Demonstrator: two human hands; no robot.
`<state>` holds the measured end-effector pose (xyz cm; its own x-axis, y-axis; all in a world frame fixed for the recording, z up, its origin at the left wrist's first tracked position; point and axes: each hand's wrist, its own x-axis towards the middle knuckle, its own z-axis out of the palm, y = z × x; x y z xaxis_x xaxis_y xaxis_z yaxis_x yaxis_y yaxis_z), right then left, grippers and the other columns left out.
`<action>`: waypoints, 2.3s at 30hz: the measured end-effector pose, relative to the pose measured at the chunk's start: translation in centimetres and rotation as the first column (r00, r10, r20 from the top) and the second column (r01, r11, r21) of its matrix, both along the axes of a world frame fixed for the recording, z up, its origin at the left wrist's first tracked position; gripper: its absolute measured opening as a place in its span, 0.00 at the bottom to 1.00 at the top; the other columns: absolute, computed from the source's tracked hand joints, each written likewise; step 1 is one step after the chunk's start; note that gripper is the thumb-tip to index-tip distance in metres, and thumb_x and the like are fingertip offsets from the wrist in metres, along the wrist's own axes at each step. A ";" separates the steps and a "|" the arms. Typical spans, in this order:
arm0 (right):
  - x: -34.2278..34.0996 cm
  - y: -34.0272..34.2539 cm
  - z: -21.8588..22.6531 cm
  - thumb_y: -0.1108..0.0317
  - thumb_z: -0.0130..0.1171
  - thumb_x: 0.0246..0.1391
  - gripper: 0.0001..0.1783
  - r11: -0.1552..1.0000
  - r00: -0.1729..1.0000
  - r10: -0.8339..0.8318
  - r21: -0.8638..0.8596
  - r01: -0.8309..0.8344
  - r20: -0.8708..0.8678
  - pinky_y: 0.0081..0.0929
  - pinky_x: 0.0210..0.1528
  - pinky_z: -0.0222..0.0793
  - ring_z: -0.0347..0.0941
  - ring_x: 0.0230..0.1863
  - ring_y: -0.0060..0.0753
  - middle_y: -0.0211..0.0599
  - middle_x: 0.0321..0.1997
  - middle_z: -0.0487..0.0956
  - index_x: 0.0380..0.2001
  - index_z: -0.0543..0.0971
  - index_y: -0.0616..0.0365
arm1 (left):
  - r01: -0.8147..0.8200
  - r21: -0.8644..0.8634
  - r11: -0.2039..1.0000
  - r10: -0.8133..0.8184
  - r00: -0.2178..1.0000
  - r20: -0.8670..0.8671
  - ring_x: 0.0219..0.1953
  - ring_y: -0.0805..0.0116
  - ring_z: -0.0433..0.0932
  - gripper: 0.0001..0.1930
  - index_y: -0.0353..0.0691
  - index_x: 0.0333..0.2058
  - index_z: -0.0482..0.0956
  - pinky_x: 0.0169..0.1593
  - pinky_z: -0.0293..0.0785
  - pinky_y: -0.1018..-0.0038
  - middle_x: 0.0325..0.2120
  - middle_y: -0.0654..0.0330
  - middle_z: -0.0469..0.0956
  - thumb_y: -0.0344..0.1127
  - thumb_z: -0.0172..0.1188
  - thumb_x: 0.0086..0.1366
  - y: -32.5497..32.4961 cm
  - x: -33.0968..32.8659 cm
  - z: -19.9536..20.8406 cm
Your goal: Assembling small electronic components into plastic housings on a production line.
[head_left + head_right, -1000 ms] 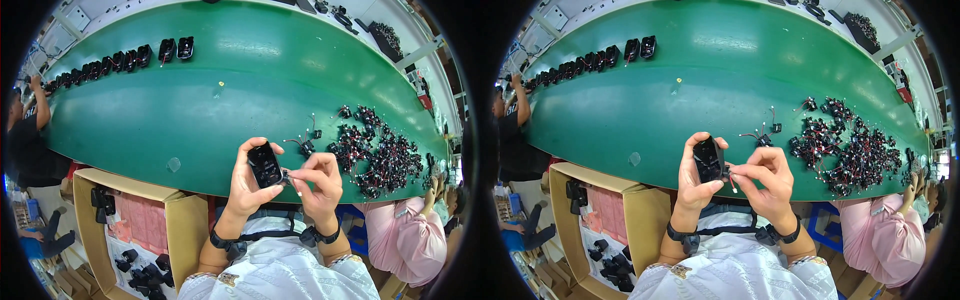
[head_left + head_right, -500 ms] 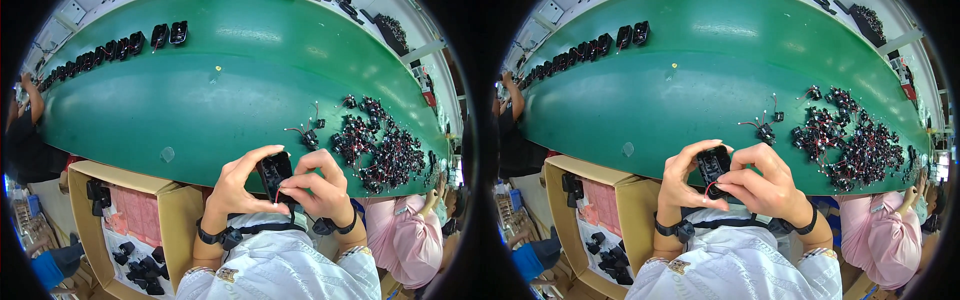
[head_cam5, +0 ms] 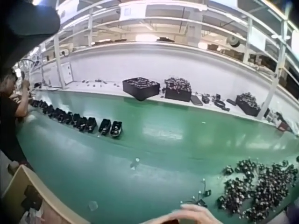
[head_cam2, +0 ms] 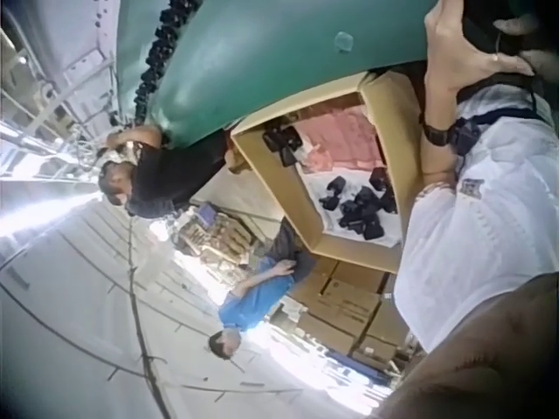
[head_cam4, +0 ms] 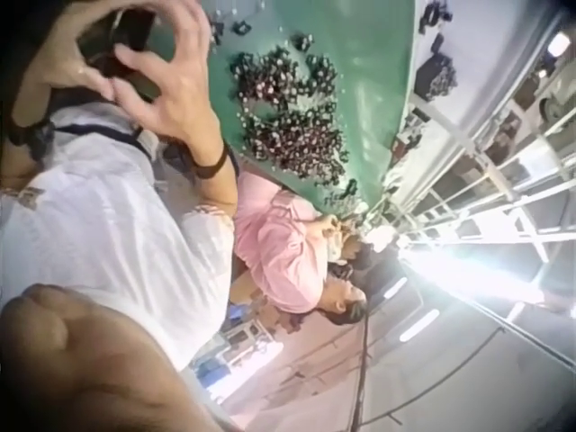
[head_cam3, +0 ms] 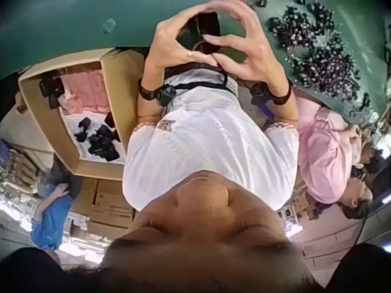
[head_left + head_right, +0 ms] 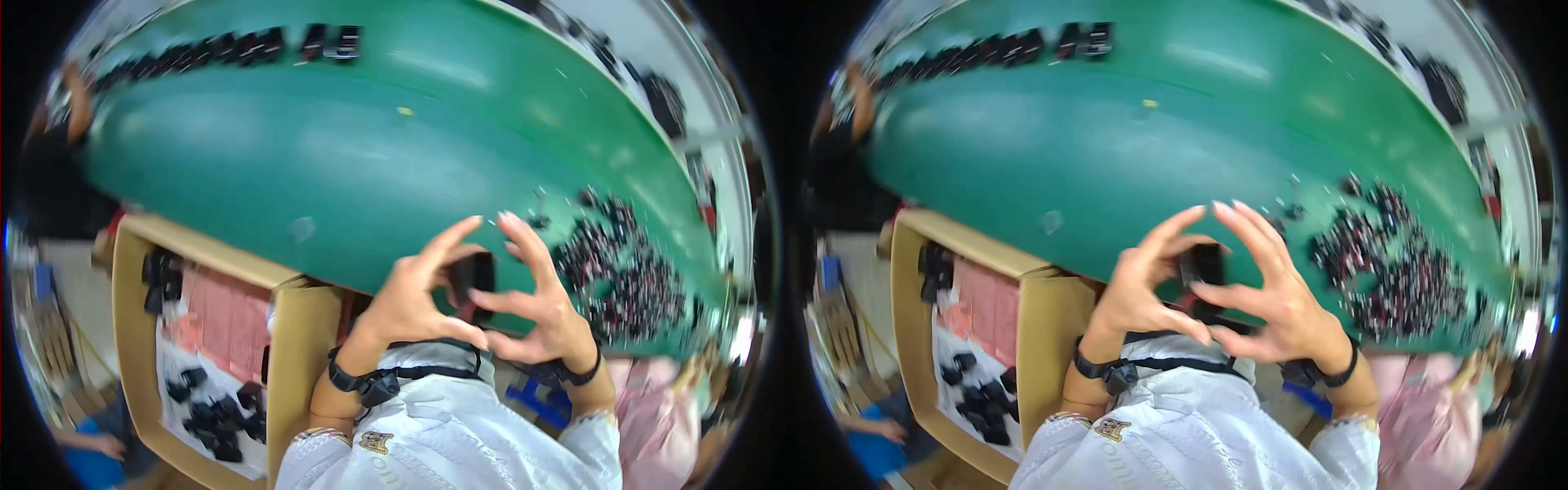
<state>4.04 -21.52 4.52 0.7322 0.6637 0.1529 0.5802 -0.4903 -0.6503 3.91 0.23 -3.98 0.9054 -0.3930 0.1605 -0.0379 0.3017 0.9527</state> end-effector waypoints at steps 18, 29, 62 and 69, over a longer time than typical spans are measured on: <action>34.5 8.6 -7.1 0.66 0.74 0.47 0.14 0.972 0.881 -0.115 -0.131 0.195 0.458 0.40 0.62 0.69 0.75 0.59 0.54 0.51 0.64 0.75 0.32 0.84 0.65 | -0.434 0.901 0.008 0.733 0.616 0.290 0.39 0.60 0.82 0.17 0.35 0.46 0.78 0.43 0.77 0.67 0.40 0.54 0.82 0.36 0.65 0.61 28.8 -20.4 10.7; 20.8 22.4 4.1 0.69 0.68 0.52 0.22 0.988 0.873 0.145 -0.028 -0.150 0.466 0.46 0.65 0.67 0.72 0.64 0.49 0.45 0.63 0.76 0.52 0.81 0.59 | -0.180 0.949 -0.260 0.659 0.685 0.311 0.63 0.38 0.67 0.47 0.39 0.64 0.67 0.67 0.63 0.53 0.60 0.40 0.69 0.61 0.72 0.52 41.1 -28.3 4.4; 6.0 47.6 -7.2 0.70 0.62 0.50 0.22 0.503 0.608 0.788 -0.669 -0.547 0.095 0.49 0.47 0.77 0.80 0.44 0.53 0.50 0.53 0.73 0.51 0.76 0.54 | -0.177 0.983 0.041 0.363 0.919 0.151 0.56 0.37 0.66 0.44 0.55 0.61 0.71 0.53 0.74 0.45 0.56 0.45 0.67 0.69 0.71 0.47 25.1 -25.5 -0.7; 9.0 34.4 7.5 0.78 0.59 0.37 0.18 0.700 0.703 0.710 -0.149 -0.698 0.039 0.34 0.49 0.71 0.74 0.42 0.42 0.40 0.40 0.74 0.38 0.75 0.62 | -0.134 0.980 0.146 0.378 0.923 0.070 0.46 0.44 0.72 0.38 0.49 0.53 0.75 0.48 0.76 0.54 0.50 0.51 0.71 0.67 0.69 0.51 26.4 -26.3 -0.8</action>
<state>13.05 12.90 12.06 0.0311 0.9963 0.0807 0.8371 0.0181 -0.5467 -22.43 26.62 -4.77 0.9465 0.1380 -0.2916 0.2674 -0.8413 0.4698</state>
